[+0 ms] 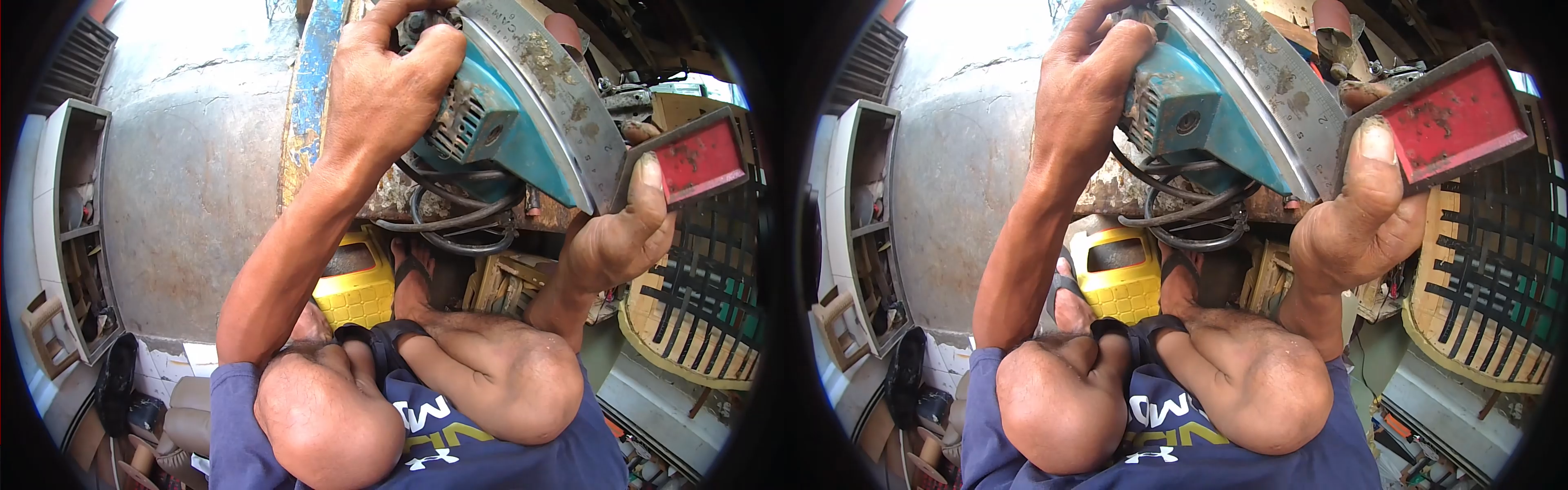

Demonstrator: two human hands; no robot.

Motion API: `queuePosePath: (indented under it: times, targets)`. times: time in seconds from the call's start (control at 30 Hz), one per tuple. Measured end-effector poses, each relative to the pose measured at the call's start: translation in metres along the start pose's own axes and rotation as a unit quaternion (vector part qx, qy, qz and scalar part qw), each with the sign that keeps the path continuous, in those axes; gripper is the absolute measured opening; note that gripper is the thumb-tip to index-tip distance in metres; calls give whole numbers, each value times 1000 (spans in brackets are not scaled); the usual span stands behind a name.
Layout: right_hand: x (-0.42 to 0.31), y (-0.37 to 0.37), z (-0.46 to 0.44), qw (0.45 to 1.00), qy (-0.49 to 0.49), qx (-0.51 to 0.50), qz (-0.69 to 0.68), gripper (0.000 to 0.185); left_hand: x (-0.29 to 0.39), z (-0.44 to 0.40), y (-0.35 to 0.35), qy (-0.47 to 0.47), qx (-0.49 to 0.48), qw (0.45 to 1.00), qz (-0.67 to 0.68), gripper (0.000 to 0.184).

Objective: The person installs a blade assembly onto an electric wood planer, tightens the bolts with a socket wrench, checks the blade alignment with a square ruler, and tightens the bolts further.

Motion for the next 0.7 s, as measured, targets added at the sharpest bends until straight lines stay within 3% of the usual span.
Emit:
queuePosePath:
  times: [0.23, 0.53, 0.63, 0.7]
  targets:
    - [5, 3, 0, 1000, -10, 4, 13, 34, 0, 5, 2, -22, -58, 994, 85, 38]
    - [1, 1, -1, 999, -14, -8, 32, 33, 2, 7, 4, -36, -41, 997, 59, 45]
    - [0, -1, -2, 999, -11, -9, 30, 33, 6, 8, 2, -39, -47, 991, 115, 54]
    - [-1, -3, -2, 1000, 3, -5, 30, 33, -5, -4, -1, 5, -14, 996, 83, 62]
Point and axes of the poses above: each hand's wrist, its own z-axis away from the middle knuckle, its own y-axis out of the back of the hand, x = y × z, the point moved 4 cm from there along -z, towards the middle knuckle, and after that the axes turned 9 degrees about y, right-handed, at the moved point
